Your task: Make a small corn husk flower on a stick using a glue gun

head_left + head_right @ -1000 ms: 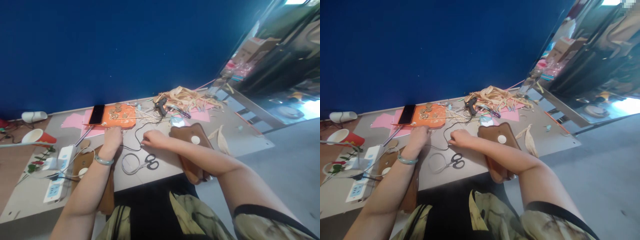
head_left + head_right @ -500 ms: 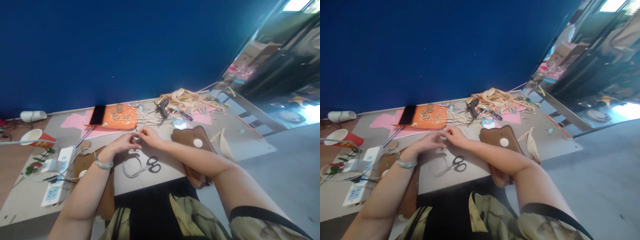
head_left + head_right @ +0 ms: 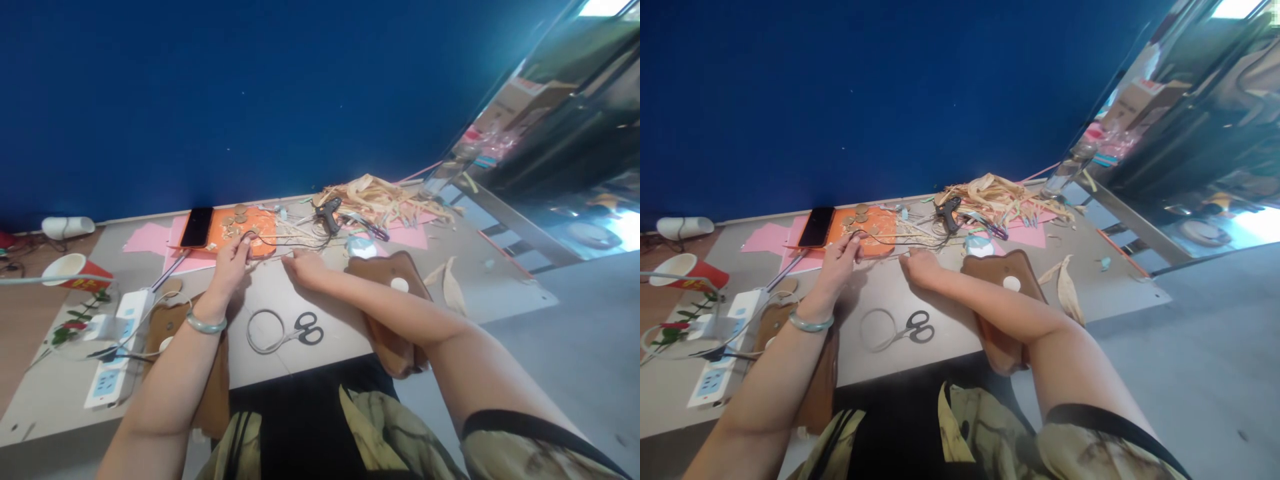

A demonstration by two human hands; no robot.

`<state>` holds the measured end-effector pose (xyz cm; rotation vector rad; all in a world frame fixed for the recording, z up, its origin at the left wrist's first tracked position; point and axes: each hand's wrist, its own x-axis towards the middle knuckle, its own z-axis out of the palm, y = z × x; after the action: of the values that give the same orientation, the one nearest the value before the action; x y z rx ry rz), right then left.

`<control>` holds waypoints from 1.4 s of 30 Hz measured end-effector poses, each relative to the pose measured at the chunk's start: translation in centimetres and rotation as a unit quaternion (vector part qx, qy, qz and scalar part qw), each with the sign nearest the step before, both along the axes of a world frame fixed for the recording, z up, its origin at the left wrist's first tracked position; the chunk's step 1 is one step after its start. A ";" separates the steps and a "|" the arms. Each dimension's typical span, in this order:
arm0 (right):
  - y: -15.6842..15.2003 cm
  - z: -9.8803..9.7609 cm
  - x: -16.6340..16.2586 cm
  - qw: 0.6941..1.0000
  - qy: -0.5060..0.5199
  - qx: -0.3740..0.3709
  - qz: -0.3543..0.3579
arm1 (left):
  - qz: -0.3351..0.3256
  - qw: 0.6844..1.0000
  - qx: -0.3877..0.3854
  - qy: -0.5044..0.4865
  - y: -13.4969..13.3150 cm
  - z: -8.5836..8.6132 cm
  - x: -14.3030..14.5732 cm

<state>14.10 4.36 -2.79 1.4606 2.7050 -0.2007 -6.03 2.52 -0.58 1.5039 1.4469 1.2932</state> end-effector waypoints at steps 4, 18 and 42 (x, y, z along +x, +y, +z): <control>-0.8 -0.5 -2.5 0.999 0.024 0.003 0.033 | -0.006 0.999 0.008 -0.051 0.3 -0.2 0.0; 0.0 -0.3 0.6 0.998 0.063 0.020 -0.002 | -0.020 0.994 -0.095 -0.055 0.0 -1.2 1.2; 6.9 -0.4 6.4 0.998 -0.029 0.050 0.021 | -0.221 0.950 -0.066 0.210 0.5 -3.7 1.0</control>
<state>20.45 11.29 -3.16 1.4075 2.7334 -0.0221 -4.98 3.04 -4.28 1.9485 1.3038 0.6186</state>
